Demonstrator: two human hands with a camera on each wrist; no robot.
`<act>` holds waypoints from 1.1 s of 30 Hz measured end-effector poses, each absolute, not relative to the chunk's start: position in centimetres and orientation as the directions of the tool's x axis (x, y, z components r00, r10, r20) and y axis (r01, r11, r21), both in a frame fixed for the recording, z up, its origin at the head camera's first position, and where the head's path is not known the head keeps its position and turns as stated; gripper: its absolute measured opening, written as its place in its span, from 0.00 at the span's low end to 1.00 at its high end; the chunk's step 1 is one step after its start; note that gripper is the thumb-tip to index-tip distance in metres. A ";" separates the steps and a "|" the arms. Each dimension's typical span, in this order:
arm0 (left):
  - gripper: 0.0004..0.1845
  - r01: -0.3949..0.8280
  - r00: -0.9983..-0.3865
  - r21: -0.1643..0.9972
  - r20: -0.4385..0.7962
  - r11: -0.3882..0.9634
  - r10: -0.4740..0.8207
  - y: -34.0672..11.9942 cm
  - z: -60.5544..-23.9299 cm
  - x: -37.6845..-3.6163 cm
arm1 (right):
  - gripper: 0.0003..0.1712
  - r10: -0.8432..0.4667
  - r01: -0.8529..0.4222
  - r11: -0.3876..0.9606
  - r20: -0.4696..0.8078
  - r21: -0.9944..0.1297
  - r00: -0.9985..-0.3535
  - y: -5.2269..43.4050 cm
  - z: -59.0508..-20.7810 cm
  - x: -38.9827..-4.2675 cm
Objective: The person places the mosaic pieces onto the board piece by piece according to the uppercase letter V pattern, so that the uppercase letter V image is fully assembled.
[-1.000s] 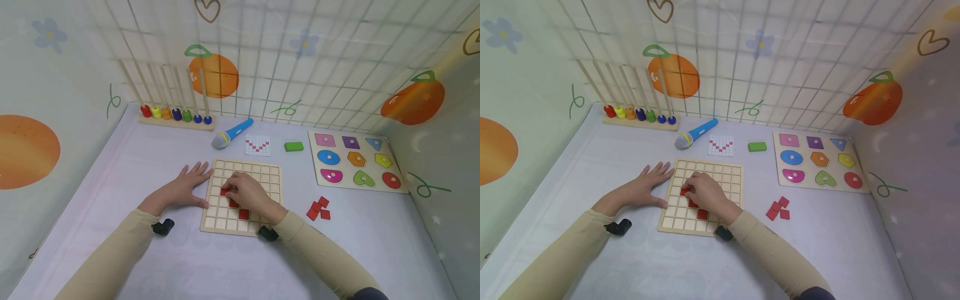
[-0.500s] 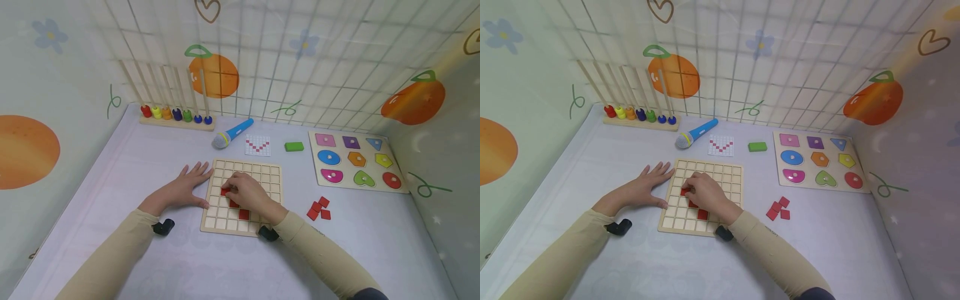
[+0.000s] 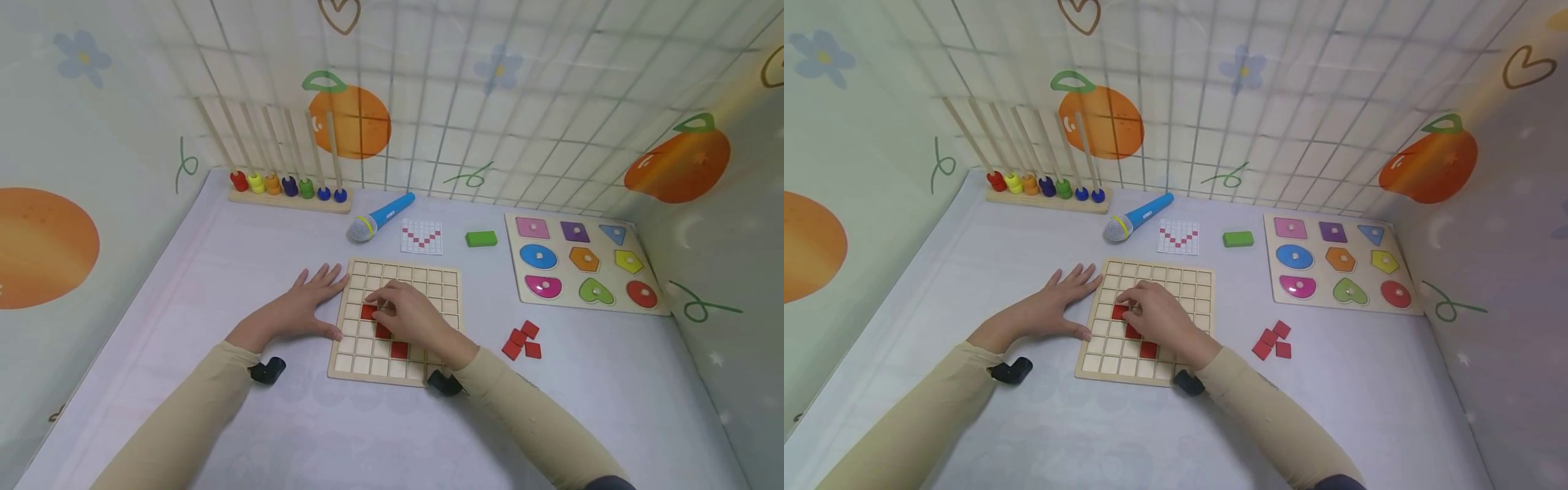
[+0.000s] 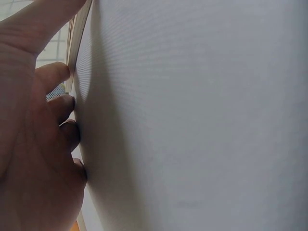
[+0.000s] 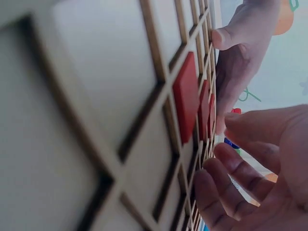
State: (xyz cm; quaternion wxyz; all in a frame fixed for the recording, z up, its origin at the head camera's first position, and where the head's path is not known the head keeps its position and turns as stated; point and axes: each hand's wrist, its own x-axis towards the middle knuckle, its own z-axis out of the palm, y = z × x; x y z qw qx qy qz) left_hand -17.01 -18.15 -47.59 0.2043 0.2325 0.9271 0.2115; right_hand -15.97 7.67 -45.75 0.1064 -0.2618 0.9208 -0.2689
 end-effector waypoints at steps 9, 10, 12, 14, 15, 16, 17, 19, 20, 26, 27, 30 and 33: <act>0.63 0.363 -0.807 0.497 -0.255 0.788 0.533 -18.2 -47.7 -17.0 | 0.14 -0.517 -0.410 0.706 -0.025 -0.577 -0.856 8.6 -45.6 -15.4; 0.64 0.363 -0.807 0.498 -0.254 0.788 0.532 -18.2 -47.7 -17.0 | 0.13 -0.516 -0.409 0.704 -0.022 -0.581 -0.856 8.8 -45.6 -15.3; 0.64 0.359 -0.808 0.499 -0.256 0.789 0.530 -18.2 -47.7 -17.0 | 0.14 -0.513 -0.404 0.700 -0.021 -0.589 -0.858 9.0 -45.5 -15.2; 0.64 0.356 -0.809 0.497 -0.260 0.791 0.527 -18.2 -47.7 -17.0 | 0.14 -0.505 -0.393 0.703 -0.026 -0.593 -0.863 9.4 -45.3 -15.0; 0.64 0.355 -0.810 0.496 -0.261 0.793 0.526 -18.2 -47.7 -17.1 | 0.14 -0.502 -0.388 0.704 -0.030 -0.596 -0.865 9.5 -45.2 -14.9; 0.64 0.353 -0.810 0.495 -0.263 0.794 0.524 -18.2 -47.7 -17.1 | 0.13 -0.497 -0.384 0.707 -0.032 -0.594 -0.867 9.7 -45.1 -14.8; 0.64 0.352 -0.810 0.494 -0.264 0.795 0.523 -18.2 -47.7 -17.1 | 0.13 -0.492 -0.379 0.711 -0.033 -0.593 -0.870 9.9 -45.1 -14.7; 0.64 0.352 -0.811 0.492 -0.265 0.796 0.522 -18.2 -47.7 -17.1 | 0.13 -0.481 -0.370 0.715 -0.033 -0.594 -0.876 10.3 -44.9 -14.4; 0.64 0.353 -0.811 0.491 -0.264 0.796 0.522 -18.2 -47.7 -17.1 | 0.13 -0.475 -0.366 0.716 -0.032 -0.594 -0.879 10.5 -44.8 -14.3; 0.64 0.358 -0.812 0.489 -0.258 0.795 0.524 -18.2 -47.8 -17.1 | 0.13 -0.444 -0.347 0.730 -0.023 -0.588 -0.896 11.9 -44.7 -13.5; 0.64 0.358 -0.811 0.489 -0.258 0.795 0.524 -18.2 -47.7 -17.1 | 0.13 -0.438 -0.343 0.734 -0.021 -0.587 -0.899 12.1 -44.7 -13.4; 0.64 0.359 -0.811 0.493 -0.256 0.792 0.527 -18.2 -47.7 -17.1 | 0.13 -0.414 -0.323 0.744 -0.025 -0.584 -0.910 12.8 -44.6 -13.0; 0.64 0.358 -0.810 0.498 -0.255 0.790 0.528 -18.3 -47.7 -17.0 | 0.15 -0.393 -0.307 0.754 -0.026 -0.581 -0.919 13.5 -44.6 -12.7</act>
